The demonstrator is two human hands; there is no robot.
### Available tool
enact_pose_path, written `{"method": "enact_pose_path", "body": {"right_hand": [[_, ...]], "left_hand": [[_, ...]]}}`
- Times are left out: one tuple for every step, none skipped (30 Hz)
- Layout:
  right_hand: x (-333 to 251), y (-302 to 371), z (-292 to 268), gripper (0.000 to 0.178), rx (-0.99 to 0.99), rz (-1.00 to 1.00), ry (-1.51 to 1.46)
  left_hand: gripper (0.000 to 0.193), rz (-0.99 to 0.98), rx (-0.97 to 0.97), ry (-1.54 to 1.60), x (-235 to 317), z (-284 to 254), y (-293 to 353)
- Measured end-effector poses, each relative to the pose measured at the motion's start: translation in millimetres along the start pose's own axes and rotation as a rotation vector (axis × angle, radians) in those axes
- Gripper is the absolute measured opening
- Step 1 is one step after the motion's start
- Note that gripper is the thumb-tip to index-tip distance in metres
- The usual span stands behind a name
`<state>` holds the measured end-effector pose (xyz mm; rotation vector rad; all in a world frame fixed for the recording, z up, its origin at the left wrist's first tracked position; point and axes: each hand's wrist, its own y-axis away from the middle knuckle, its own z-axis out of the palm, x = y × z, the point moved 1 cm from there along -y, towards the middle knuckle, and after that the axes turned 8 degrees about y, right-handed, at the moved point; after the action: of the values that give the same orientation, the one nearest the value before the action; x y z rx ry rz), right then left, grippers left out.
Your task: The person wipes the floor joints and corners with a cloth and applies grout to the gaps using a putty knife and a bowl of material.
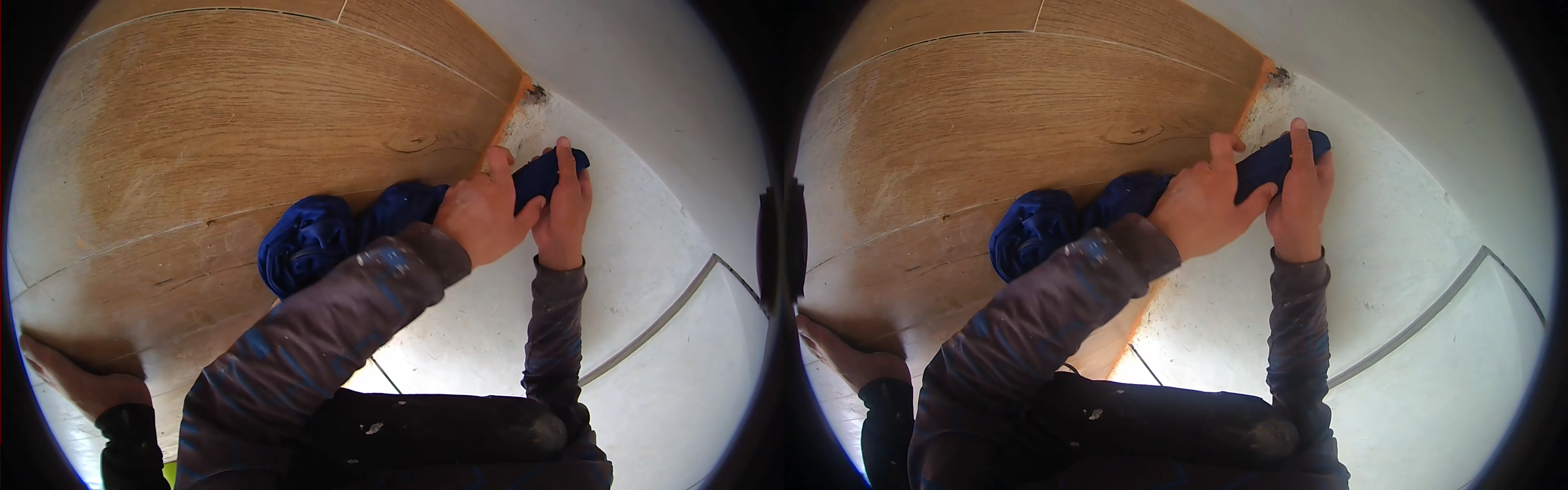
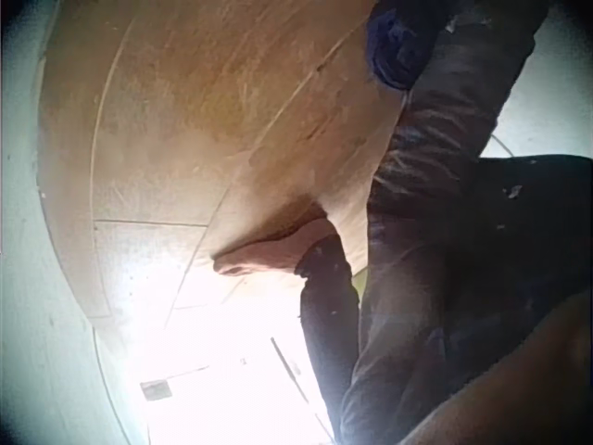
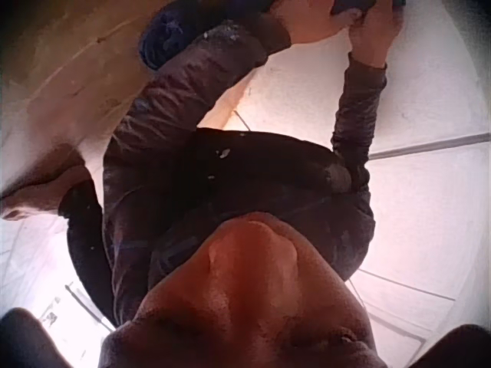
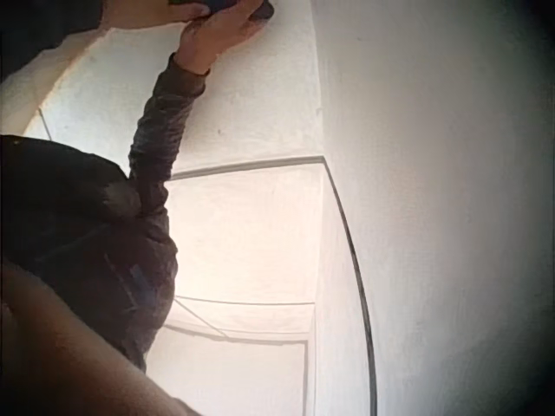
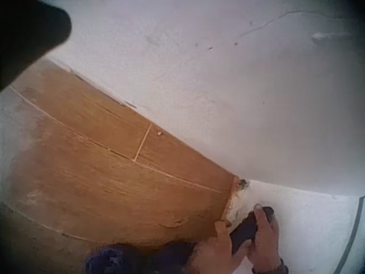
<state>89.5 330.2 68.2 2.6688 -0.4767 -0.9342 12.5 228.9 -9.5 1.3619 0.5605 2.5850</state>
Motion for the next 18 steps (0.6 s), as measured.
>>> {"method": "enact_pose_path", "body": {"right_hand": [[0.0,-1.3,0.4,0.019,-0.003,0.001,0.002],[1.4,-2.3,0.9,0.020,-0.043,0.047,-0.016],[3.1,-3.4,0.9,0.022,-0.084,0.096,-0.031],[4.5,-4.5,-0.3,0.022,-0.089,0.100,-0.024],[5.6,-5.5,-1.5,0.026,-0.155,0.054,0.063],[6.6,-7.0,-2.3,0.031,-0.260,-0.008,0.136],[7.7,-10.7,-4.6,0.031,-0.225,0.010,0.150],[7.2,-14.9,-6.9,0.033,-0.250,-0.062,0.253],[6.7,-19.8,-9.3,0.034,-0.248,-0.114,0.361],[6.4,-24.7,-11.4,0.034,-0.276,-0.129,0.360],[4.8,-30.0,-14.1,0.031,-0.184,-0.226,0.523],[6.4,-34.9,-14.1,0.029,-0.077,-0.283,0.664],[8.0,-39.2,-12.7,0.028,-0.092,-0.319,0.684],[11.1,-43.4,-8.0,0.027,-0.048,-0.488,0.677],[13.4,-46.5,-3.3,0.026,-0.031,-0.663,0.664],[15.7,-49.4,-0.9,0.026,-0.011,-0.655,0.664],[16.8,-51.4,1.5,0.025,0.030,-0.751,0.848],[18.4,-53.1,4.2,0.024,0.082,-0.831,1.030]], "left_hand": [[0.043,-0.001,0.014,0.006,-3.3,-2.6,-3.5],[0.044,0.000,-0.083,0.004,-7.1,-4.4,-9.1],[0.046,-0.012,-0.165,0.005,-10.3,-4.6,-11.8],[0.046,-0.007,-0.173,0.010,-11.7,-2.5,-11.0],[0.045,-0.013,-0.124,-0.007,-12.4,1.0,-9.6],[0.045,-0.017,-0.075,-0.027,-13.0,5.3,-7.7],[0.045,-0.021,-0.071,-0.024,-13.0,11.4,-4.1],[0.043,0.034,0.028,-0.072,-12.4,17.1,0.5],[0.042,0.068,0.091,-0.115,-13.9,21.4,2.9],[0.042,0.083,0.125,-0.118,-17.1,24.2,3.1],[0.042,0.088,0.023,-0.138,-20.8,27.5,1.8],[0.042,0.102,-0.068,-0.159,-24.2,30.2,-0.1],[0.042,0.090,-0.083,-0.157,-27.4,31.6,-3.1],[0.049,0.129,-0.068,-0.069,-29.7,32.2,-7.5],[0.057,0.166,-0.051,0.019,-31.1,32.9,-11.1],[0.057,0.161,-0.047,0.017,-31.8,34.6,-13.7],[0.066,0.136,-0.049,-0.018,-32.1,36.8,-16.1],[0.075,0.112,-0.058,-0.054,-32.7,38.5,-18.6]]}}
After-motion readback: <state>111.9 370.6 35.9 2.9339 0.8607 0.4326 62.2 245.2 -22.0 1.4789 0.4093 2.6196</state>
